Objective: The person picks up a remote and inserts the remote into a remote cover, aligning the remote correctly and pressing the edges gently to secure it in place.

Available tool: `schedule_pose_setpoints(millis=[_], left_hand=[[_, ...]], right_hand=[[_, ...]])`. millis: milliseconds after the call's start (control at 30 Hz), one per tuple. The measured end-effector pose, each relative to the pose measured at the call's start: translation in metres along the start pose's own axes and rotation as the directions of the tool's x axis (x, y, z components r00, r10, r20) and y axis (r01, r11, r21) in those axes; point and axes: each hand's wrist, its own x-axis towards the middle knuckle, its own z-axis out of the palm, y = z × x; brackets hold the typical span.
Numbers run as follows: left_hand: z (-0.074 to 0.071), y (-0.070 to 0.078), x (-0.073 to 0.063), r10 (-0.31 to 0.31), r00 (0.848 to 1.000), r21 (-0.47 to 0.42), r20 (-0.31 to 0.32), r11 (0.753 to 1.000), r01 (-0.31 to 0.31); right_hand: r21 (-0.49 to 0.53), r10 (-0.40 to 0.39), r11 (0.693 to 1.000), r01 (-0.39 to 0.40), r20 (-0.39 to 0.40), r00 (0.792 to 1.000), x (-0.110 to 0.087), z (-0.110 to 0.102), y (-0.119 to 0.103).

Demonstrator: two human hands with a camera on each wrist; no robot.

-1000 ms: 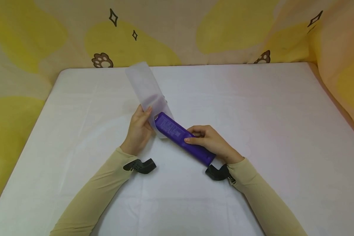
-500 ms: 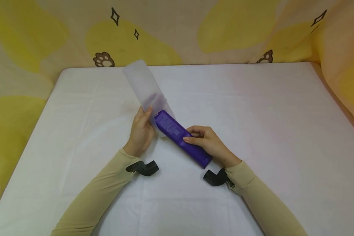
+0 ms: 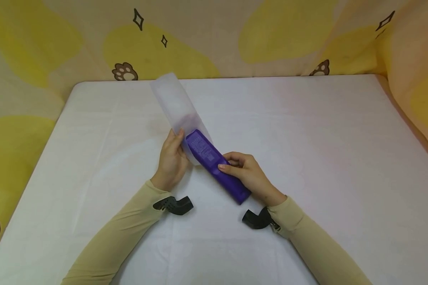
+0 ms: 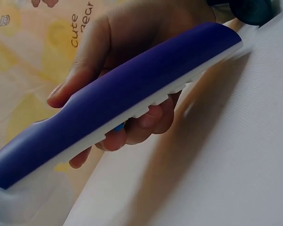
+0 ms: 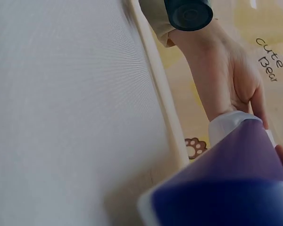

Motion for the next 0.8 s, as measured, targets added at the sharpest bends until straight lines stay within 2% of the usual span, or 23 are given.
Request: schedule_pose_setpoints(millis=[167, 400, 600, 800], left_hand=[[-0.0005, -0.0026, -0.0002, -0.023, 1.000, 0.004, 0.003, 1.000, 0.023], [0.0005, -0.0051, -0.0002, -0.018, 1.000, -0.006, 0.018, 1.000, 0.018], [0.0007, -0.0075, 0.0003, -0.034, 0.999, -0.047, 0.014, 0.998, 0.035], [0.0021, -0.0081, -0.0010, -0.041, 0.999, -0.044, 0.006, 0.998, 0.041]], right_hand=[[-0.036, -0.003, 0.999, 0.002, -0.030, 1.000, -0.0006, 0.0022, -0.0013], [-0.064, -0.011, 0.998, 0.007, -0.064, 0.998, -0.0007, 0.0047, -0.0020], [-0.031, 0.002, 0.999, -0.005, -0.069, 0.998, -0.0007, 0.0056, -0.0018], [-0.002, 0.003, 1.000, -0.003, -0.074, 0.997, -0.0009, 0.0073, -0.0016]])
